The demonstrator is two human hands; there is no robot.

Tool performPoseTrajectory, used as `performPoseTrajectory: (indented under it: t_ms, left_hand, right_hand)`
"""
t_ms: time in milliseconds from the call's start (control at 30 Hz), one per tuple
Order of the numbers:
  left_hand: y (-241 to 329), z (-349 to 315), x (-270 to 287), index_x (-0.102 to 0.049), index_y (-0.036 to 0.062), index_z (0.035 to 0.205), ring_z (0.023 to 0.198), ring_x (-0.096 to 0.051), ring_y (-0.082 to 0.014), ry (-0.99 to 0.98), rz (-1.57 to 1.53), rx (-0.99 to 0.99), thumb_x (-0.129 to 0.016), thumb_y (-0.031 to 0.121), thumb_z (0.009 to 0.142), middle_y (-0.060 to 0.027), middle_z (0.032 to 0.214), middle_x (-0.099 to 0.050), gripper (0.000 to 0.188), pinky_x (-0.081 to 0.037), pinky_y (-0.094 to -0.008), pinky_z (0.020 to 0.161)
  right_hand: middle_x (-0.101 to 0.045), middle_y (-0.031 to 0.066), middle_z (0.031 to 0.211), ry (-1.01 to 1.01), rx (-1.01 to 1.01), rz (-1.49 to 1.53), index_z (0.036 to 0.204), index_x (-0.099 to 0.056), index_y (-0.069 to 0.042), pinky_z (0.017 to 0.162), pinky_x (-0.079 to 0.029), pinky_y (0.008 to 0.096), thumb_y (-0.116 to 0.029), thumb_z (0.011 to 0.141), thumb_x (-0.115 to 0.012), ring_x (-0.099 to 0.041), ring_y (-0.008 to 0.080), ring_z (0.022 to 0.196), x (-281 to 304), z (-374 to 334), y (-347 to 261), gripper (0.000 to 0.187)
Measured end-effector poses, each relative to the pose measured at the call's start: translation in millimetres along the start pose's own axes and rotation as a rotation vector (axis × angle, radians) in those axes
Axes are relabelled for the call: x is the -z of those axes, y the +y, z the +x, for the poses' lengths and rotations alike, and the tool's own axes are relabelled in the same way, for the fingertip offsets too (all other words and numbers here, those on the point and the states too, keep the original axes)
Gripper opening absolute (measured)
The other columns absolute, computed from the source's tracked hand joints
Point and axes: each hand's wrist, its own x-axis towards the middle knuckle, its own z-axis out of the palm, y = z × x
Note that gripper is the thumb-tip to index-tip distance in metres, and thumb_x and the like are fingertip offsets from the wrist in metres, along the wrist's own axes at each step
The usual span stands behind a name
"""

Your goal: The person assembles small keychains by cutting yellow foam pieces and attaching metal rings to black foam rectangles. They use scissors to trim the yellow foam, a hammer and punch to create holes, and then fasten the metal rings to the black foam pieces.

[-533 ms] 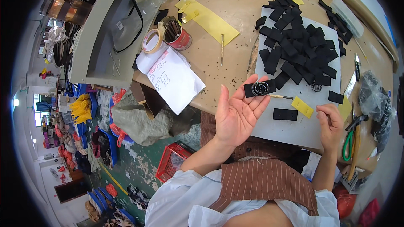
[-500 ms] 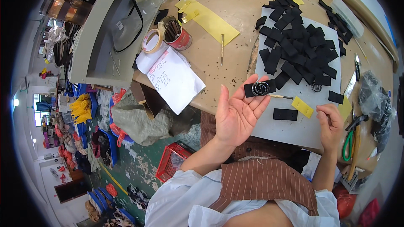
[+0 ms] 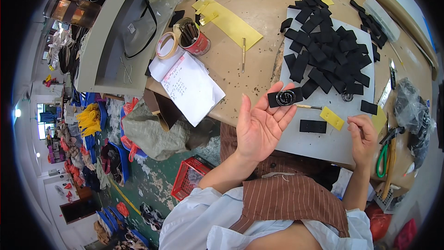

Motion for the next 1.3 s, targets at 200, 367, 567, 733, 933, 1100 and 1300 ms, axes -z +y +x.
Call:
performPoseTrajectory:
  t_ms: [200, 367, 567, 733, 933, 1100, 1300]
  left_hand:
    - [-0.8, -0.8, -2.9, -0.032, -0.0012, 0.143, 0.130, -0.045, -0.0278, 0.031, 0.163, -0.037, -0.032, 0.035, 0.103, -0.0219, 0.147, -0.034, 0.054, -0.035, -0.0396, 0.112]
    - [8.0, 4.8, 8.5, -0.040, -0.0009, 0.136, 0.119, -0.056, -0.0223, 0.173, 0.363, -0.095, -0.044, 0.011, 0.100, -0.0186, 0.139, -0.046, 0.039, -0.048, -0.0326, 0.102]
    - [54.0, 19.5, 38.9, -0.048, 0.0013, 0.128, 0.105, -0.063, -0.0187, 0.287, 0.389, -0.285, -0.046, 0.011, 0.100, -0.0142, 0.127, -0.057, 0.030, -0.053, -0.0316, 0.092]
    - [85.7, 25.1, 76.7, -0.050, 0.0042, 0.130, 0.096, -0.064, -0.0141, 0.419, 0.754, -0.411, -0.052, 0.017, 0.099, -0.0078, 0.118, -0.062, 0.034, -0.053, -0.0270, 0.082]
    - [76.0, 41.2, 90.9, -0.044, -0.0023, 0.132, 0.085, -0.063, -0.0119, 0.544, 1.232, -0.450, -0.056, 0.007, 0.095, -0.0124, 0.116, -0.060, 0.039, -0.053, -0.0216, 0.063]
    - [56.4, 49.1, 80.3, -0.046, -0.0026, 0.130, 0.079, -0.063, -0.0106, 0.608, 1.442, -0.609, -0.057, 0.008, 0.095, -0.0122, 0.126, -0.055, 0.038, -0.048, -0.0192, 0.058]
    - [48.2, 50.5, 77.6, -0.048, -0.0013, 0.127, 0.076, -0.061, -0.0065, 0.670, 1.501, -0.639, -0.056, 0.013, 0.096, -0.0081, 0.125, -0.057, 0.034, -0.043, -0.0171, 0.055]
  right_hand:
    - [-0.061, 0.0086, 0.086, 0.010, -0.008, -0.004, 0.096, -0.066, 0.003, 0.068, -0.044, 0.0243, 0.002, 0.087, -0.060, -0.055, 0.0143, 0.077, -0.4, -0.2, -0.5, 0.011]
    - [-0.062, 0.0094, 0.086, 0.009, 0.027, -0.025, 0.095, -0.066, 0.003, 0.069, -0.044, 0.0248, 0.003, 0.086, -0.060, -0.056, 0.0154, 0.077, 0.6, 2.5, -3.6, 0.010]
    - [-0.063, 0.0089, 0.086, 0.134, 0.088, -0.147, 0.094, -0.067, 0.002, 0.067, -0.046, 0.0261, 0.003, 0.084, -0.063, -0.058, 0.0157, 0.075, 2.9, 3.8, -5.2, 0.011]
    - [-0.062, 0.0092, 0.084, 0.187, 0.103, -0.390, 0.092, -0.068, -0.001, 0.062, -0.048, 0.0284, 0.002, 0.080, -0.068, -0.060, 0.0199, 0.070, 15.2, 30.1, -13.1, 0.013]
    - [-0.057, 0.0079, 0.077, 0.090, 0.093, -0.402, 0.084, -0.067, -0.003, 0.063, -0.046, 0.0337, -0.002, 0.075, -0.072, -0.059, 0.0259, 0.071, 16.3, 52.3, 1.9, 0.011]
    - [-0.057, 0.0062, 0.078, 0.047, 0.152, -0.433, 0.081, -0.067, -0.005, 0.065, -0.044, 0.0354, -0.005, 0.072, -0.074, -0.058, 0.0253, 0.073, 14.9, 54.2, 10.7, 0.011]
    - [-0.057, 0.0046, 0.079, 0.053, 0.165, -0.441, 0.080, -0.067, -0.008, 0.066, -0.041, 0.0349, -0.006, 0.070, -0.076, -0.057, 0.0235, 0.074, 15.1, 52.7, 11.3, 0.013]
